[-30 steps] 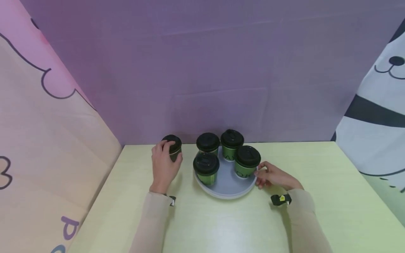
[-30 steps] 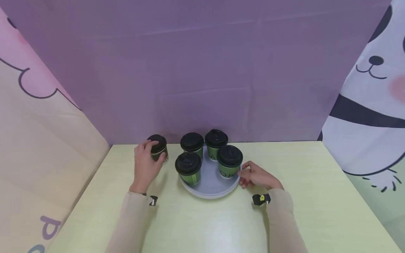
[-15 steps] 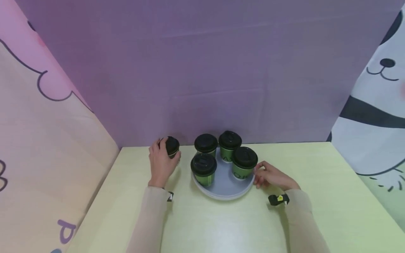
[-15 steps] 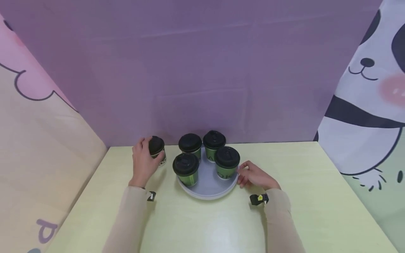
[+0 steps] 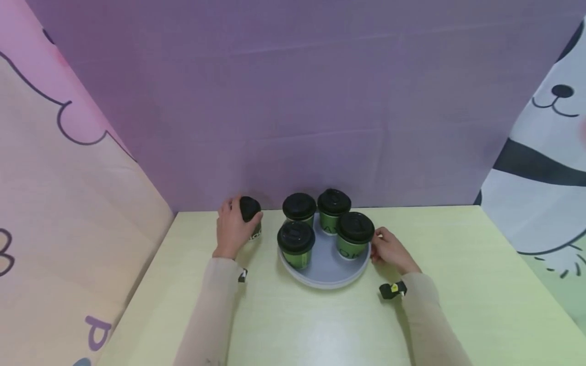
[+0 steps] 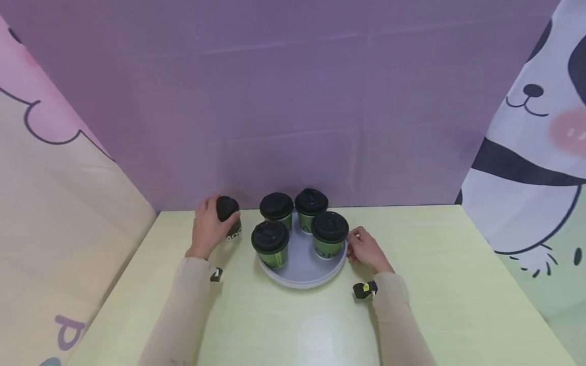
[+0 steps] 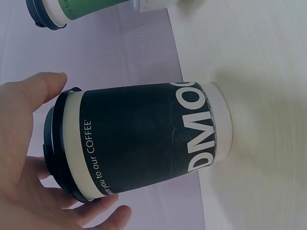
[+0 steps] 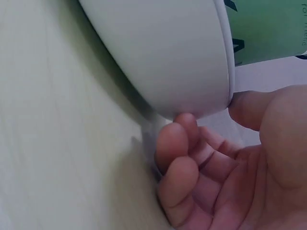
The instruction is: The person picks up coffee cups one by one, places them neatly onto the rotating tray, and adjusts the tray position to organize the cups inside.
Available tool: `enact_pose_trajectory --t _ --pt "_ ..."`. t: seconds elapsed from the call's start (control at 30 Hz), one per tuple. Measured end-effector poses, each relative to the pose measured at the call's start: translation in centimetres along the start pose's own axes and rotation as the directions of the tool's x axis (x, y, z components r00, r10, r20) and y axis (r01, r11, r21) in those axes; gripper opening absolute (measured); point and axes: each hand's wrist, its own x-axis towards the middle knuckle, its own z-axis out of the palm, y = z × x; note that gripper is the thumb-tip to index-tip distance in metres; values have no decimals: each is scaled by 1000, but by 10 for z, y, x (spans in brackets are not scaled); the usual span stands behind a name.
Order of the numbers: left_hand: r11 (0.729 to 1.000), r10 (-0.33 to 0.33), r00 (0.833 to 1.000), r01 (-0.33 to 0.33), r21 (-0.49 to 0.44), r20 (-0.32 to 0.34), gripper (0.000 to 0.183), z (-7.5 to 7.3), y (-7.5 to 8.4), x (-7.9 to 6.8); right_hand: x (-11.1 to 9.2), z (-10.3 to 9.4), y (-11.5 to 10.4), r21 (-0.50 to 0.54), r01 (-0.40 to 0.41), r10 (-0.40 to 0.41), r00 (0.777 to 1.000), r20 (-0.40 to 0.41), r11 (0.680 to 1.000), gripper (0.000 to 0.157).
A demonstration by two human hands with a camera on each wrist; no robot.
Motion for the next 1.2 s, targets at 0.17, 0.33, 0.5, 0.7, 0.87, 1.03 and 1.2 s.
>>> enact_pose_trajectory --t 0.17,0.33,0.5,0.7,0.87,1.03,1.2 --pt "1000 -5 1000 5 10 26 83 0 -1 3 1 -1 1 8 0 0 999 35 1000 36" --pt "1000 -11 999 11 1 41 85 1 -3 4 2 -4 2 24 16 -18 996 92 1000 39" --pt "1000 -24 999 24 -10 42 85 2 -5 4 1 -6 1 54 24 -31 991 129 998 40" --pt "1000 5 999 -4 -18 36 85 3 -4 7 0 -9 4 86 30 -43 987 154 996 40" --pt "1000 0 1000 0 -26 16 86 4 -4 5 -1 -11 7 86 28 -41 986 164 996 39" --pt "1000 10 1000 -10 -24 -28 86 0 -2 -1 -3 -11 5 81 32 -46 983 180 996 37" --pt "999 33 998 -34 -30 -55 87 -8 4 -10 -5 -9 5 91 33 -50 982 184 995 37"
